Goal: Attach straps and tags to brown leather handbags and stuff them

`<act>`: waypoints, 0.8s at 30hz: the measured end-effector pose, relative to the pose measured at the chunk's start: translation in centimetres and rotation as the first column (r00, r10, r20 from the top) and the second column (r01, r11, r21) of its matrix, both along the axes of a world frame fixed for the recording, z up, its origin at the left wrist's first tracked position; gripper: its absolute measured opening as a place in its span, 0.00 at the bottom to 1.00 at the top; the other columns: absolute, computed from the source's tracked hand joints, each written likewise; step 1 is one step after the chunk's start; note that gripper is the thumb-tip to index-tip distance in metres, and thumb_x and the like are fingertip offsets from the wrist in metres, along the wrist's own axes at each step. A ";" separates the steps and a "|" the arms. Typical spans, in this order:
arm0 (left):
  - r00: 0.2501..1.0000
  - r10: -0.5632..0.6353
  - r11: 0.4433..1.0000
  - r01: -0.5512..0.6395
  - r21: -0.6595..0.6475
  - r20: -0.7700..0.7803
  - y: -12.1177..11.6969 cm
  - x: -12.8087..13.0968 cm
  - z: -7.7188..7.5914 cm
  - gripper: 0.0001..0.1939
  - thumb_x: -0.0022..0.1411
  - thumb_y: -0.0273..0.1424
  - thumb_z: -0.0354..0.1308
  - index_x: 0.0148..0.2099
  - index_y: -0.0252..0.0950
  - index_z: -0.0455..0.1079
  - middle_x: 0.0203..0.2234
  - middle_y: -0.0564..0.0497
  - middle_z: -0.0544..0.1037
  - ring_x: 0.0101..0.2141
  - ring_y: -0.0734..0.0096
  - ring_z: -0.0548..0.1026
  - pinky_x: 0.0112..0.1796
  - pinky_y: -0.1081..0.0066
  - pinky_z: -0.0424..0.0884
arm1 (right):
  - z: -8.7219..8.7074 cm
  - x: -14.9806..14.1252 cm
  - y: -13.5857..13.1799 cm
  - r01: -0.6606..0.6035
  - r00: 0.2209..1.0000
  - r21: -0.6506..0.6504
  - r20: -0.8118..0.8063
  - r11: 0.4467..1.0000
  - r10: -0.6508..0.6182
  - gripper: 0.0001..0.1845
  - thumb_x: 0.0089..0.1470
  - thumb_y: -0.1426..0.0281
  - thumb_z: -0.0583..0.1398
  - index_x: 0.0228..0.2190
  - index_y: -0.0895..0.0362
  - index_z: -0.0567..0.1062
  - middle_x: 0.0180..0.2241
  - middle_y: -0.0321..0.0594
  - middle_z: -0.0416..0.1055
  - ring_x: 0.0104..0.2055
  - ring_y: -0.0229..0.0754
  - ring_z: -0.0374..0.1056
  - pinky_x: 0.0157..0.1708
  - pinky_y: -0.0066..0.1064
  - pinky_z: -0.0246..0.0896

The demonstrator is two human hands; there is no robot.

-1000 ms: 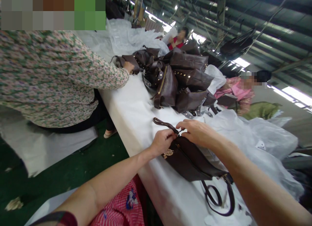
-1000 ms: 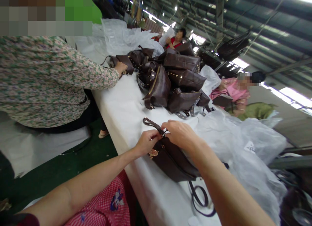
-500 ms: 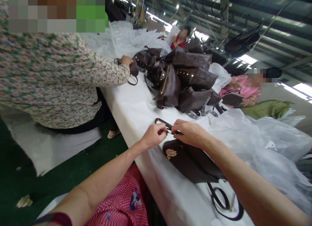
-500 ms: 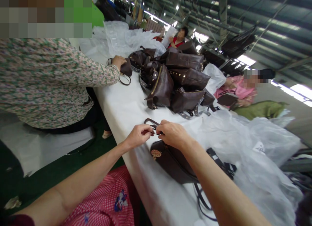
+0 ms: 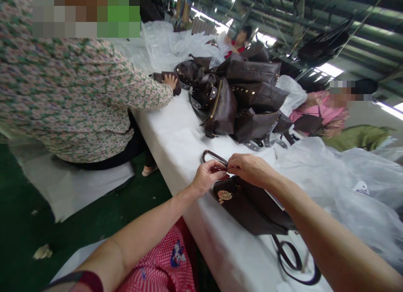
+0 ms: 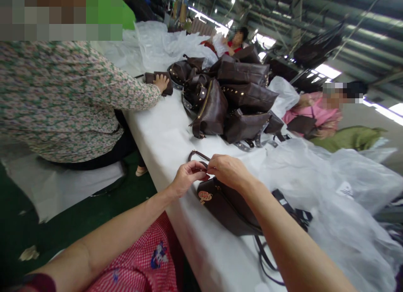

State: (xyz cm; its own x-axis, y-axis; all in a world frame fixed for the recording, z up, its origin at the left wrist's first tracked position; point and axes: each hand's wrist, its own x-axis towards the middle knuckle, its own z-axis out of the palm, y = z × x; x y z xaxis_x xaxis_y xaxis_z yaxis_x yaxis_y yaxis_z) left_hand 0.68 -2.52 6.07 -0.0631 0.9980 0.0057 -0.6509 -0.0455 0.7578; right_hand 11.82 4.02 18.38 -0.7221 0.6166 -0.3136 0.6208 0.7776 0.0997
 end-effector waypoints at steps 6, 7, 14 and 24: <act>0.997 0.075 0.997 -0.075 -0.001 -0.028 0.4 0.6 0.2 0.05 0.51 0.28 0.62 0.32 0.31 0.73 0.23 0.52 0.77 0.25 0.75 0.77 0.33 0.72 0.74 | 0.1 0.0 -0.3 0.020 1.000 0.022 0.005 1.000 -0.020 0.11 0.58 0.69 0.57 0.32 0.52 0.80 0.38 0.38 0.77 0.38 0.40 0.71 0.31 0.25 0.57; 0.997 0.078 0.997 -0.079 -0.002 -0.028 0.4 0.7 0.3 0.05 0.51 0.28 0.62 0.32 0.31 0.73 0.23 0.52 0.77 0.25 0.75 0.77 0.33 0.73 0.74 | 0.2 -0.1 -0.4 0.024 1.000 0.025 0.007 0.999 -0.024 0.11 0.58 0.69 0.57 0.32 0.52 0.80 0.38 0.38 0.77 0.38 0.40 0.71 0.31 0.25 0.57; 0.997 0.070 0.995 -0.073 -0.075 -0.040 0.2 0.6 0.3 0.02 0.50 0.25 0.61 0.30 0.31 0.71 0.21 0.53 0.76 0.24 0.74 0.77 0.31 0.73 0.74 | 0.3 -0.5 -0.9 0.053 0.998 0.069 0.030 0.996 -0.055 0.14 0.58 0.69 0.54 0.30 0.52 0.80 0.38 0.38 0.77 0.37 0.40 0.71 0.32 0.27 0.57; 0.997 0.041 0.993 -0.033 -0.114 0.066 0.2 0.4 0.4 0.05 0.50 0.27 0.61 0.27 0.33 0.68 0.20 0.53 0.76 0.22 0.74 0.76 0.29 0.72 0.75 | 0.1 -0.1 -0.8 0.068 0.998 0.089 -0.001 0.994 -0.068 0.11 0.56 0.68 0.56 0.29 0.52 0.79 0.36 0.38 0.78 0.36 0.41 0.71 0.32 0.27 0.56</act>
